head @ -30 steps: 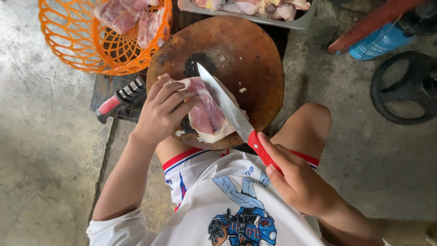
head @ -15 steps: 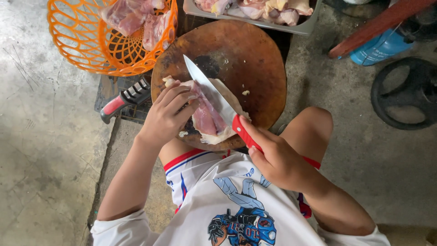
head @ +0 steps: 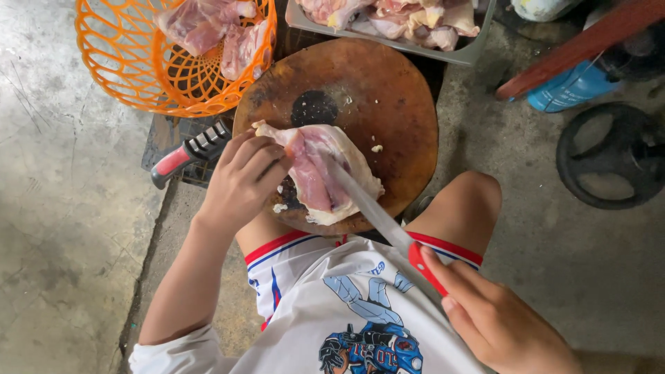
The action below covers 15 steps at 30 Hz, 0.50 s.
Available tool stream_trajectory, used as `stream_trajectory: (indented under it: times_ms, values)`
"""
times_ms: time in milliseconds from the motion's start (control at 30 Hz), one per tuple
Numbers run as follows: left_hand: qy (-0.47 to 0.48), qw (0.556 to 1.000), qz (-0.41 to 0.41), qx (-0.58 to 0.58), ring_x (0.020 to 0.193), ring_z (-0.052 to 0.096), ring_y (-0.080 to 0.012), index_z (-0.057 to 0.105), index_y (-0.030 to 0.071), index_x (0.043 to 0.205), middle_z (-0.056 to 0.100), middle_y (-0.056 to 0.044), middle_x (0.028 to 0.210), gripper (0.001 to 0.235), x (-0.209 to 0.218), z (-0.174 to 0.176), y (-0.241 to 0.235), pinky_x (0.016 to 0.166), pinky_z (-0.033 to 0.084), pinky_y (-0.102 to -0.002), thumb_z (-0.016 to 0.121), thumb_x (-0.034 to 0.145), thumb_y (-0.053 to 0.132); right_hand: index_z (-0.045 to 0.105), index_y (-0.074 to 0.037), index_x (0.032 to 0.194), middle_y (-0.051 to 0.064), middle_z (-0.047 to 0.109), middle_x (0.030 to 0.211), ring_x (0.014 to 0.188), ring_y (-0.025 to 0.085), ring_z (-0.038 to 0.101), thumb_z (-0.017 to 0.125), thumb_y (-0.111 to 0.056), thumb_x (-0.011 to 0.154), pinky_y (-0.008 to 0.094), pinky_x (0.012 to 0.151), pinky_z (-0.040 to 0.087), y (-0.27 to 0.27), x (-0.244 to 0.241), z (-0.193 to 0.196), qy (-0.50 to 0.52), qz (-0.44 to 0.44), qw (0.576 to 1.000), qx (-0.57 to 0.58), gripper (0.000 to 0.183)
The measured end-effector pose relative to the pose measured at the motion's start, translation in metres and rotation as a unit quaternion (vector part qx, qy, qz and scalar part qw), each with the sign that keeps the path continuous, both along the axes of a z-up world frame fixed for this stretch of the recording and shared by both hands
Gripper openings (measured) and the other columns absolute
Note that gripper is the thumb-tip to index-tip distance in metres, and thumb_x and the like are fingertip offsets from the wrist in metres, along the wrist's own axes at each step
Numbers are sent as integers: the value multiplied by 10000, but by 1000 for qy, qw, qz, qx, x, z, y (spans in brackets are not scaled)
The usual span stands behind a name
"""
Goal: The person takes raw chicken pieces from an orange basket and places them on a wooden cutting board. Using a red-handled knife, they cut the chicken into smaller pieces and transfer them into a metal tray.
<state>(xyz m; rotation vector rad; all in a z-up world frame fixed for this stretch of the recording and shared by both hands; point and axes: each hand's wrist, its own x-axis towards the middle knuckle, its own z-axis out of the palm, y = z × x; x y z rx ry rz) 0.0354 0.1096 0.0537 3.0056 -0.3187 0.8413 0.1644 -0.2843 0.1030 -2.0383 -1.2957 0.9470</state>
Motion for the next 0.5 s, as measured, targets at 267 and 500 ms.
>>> stream_trajectory:
  times_ms: [267,500]
  values:
    - [74,992,4,98,1416,498,-352,666,155,1373,639,-13,1445,361,7,-13,8,1215,318,-591,502,1066,62,350,-14,1559,177,422,1627,1504,261,422,453,-132,979,367,1175,350,2,7,-3,21,-48,996,73,601]
    - [77,993,38,83,1371,539,-336,694,125,1321,631,-39,1455,306,-10,-10,6,1200,356,-591,573,1047,66,356,-123,1588,94,567,1313,1022,201,516,483,-185,974,332,891,499,-9,12,-20,53,-105,993,22,630]
